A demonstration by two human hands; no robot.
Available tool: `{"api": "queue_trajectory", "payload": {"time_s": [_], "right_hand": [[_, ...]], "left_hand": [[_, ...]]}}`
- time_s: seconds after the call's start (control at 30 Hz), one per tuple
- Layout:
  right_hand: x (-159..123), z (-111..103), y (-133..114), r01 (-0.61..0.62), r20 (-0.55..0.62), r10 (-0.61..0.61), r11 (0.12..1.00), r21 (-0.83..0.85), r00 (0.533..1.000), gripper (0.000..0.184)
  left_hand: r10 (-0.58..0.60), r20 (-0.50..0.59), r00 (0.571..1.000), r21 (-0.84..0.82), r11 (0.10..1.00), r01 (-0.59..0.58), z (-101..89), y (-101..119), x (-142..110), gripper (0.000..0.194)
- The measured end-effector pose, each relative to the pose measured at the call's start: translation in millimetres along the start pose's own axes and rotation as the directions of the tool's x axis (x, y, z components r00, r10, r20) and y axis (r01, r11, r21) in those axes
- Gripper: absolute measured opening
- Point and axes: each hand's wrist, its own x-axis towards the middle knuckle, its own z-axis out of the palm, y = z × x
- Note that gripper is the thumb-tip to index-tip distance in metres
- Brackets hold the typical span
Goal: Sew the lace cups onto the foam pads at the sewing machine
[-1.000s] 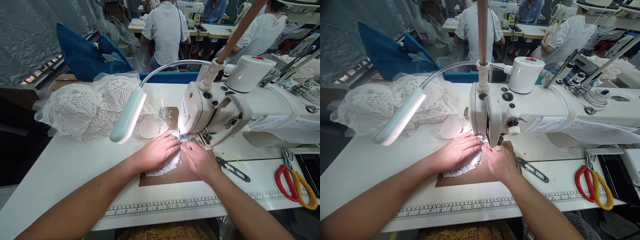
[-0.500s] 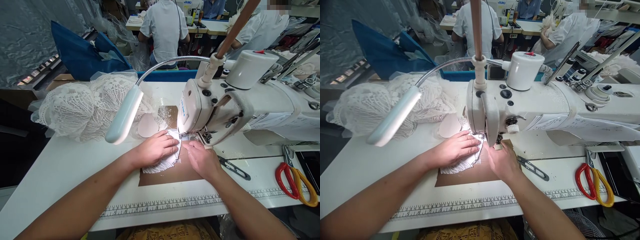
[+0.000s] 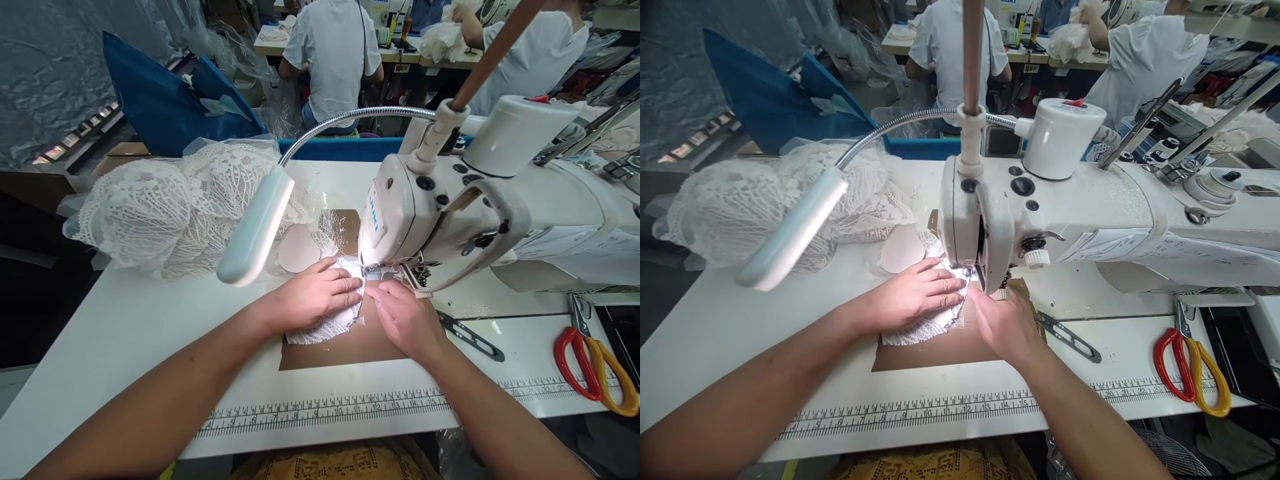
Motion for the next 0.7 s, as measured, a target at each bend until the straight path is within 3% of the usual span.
{"api": "queue_trajectory", "payload": {"time_s": [0.2, 0.47, 0.7], "right_hand": [[4.5, -2.5, -5.2, 0.091, 0.046, -0.086, 0.989, -0.120, 0.995, 0.040], [3.8, 2.8, -5.8, 0.030, 0.055, -0.020, 0.982, -0.187, 0.998, 0.040], [6.3, 3.7, -6.0, -0.014, 0.047, 0.024, 0.979, -0.205, 0.999, 0.040]], "left_hand": [[-0.033, -0.005, 0.999, -0.013, 0.999, 0.033, -0.9, 0.5, 0.8, 0.044], [-0.102, -0.085, 0.991, -0.060, 0.994, 0.097, 3.3, 10.2, 6.9, 0.043], [-0.161, -0.099, 0.982, 0.001, 0.987, 0.162, 6.5, 16.9, 10.2, 0.039]]}}
